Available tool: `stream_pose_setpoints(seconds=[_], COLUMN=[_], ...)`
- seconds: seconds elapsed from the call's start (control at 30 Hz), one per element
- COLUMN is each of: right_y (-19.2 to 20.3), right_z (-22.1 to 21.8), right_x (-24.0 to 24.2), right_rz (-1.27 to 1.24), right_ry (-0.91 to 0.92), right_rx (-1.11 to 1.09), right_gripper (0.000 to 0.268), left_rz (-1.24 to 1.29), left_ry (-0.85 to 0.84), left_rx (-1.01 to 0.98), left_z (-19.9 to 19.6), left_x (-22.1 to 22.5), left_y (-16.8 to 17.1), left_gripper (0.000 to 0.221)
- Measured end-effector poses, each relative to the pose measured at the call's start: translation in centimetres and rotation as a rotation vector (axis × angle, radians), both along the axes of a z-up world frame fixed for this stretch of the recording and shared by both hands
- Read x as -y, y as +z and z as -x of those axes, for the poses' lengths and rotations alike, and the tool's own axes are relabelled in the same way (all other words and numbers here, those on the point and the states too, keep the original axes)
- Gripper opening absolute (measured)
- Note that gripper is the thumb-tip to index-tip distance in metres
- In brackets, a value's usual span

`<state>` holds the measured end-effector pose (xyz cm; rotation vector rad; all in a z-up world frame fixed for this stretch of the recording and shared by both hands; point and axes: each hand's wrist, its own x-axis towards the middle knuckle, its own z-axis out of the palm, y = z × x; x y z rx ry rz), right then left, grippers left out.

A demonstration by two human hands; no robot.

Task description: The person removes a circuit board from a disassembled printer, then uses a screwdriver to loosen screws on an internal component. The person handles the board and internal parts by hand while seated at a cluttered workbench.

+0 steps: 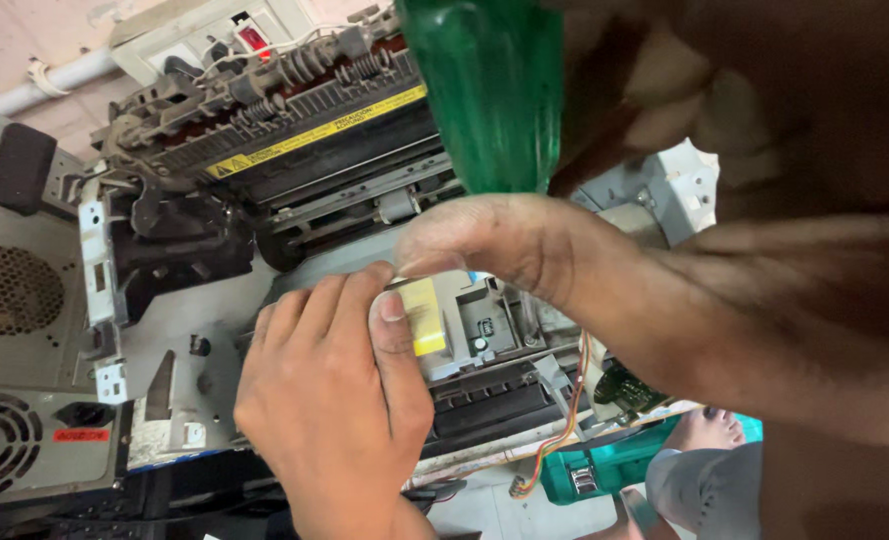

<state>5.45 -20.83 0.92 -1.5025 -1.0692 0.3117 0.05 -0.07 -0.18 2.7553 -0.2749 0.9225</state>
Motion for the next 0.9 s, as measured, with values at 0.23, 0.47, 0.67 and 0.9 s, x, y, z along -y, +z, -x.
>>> stream_pose_setpoints(seconds=[0.23,0.47,0.67,0.9], right_y=[0.9,4.3,7.0,8.3], right_z=[0.2,1.9,2.7,4.7], right_x=[-0.3,0.6,-0.2,-2.1], right_rz=[0.021,0.102,-0.039,-0.050], right_ry=[-0.023,-0.765,-0.655,-0.910], right_rx=[0.022,0.702,0.865,0.800], right_gripper=[0.052,0.050,0.044,0.048], left_rz=[-0.017,0.027,0.053,0.071], left_ry=[0.020,0.004,-0.022,-0.012], left_rx=[-0.021,0.009,0.056,0.079], left_z=[0.0,0.2,0.9,1.7], left_x=[0.0,0.1,-0.3,-0.2], left_y=[-0.1,0.3,0.5,1.1], left_gripper=[0.028,0.026,0.024,0.025])
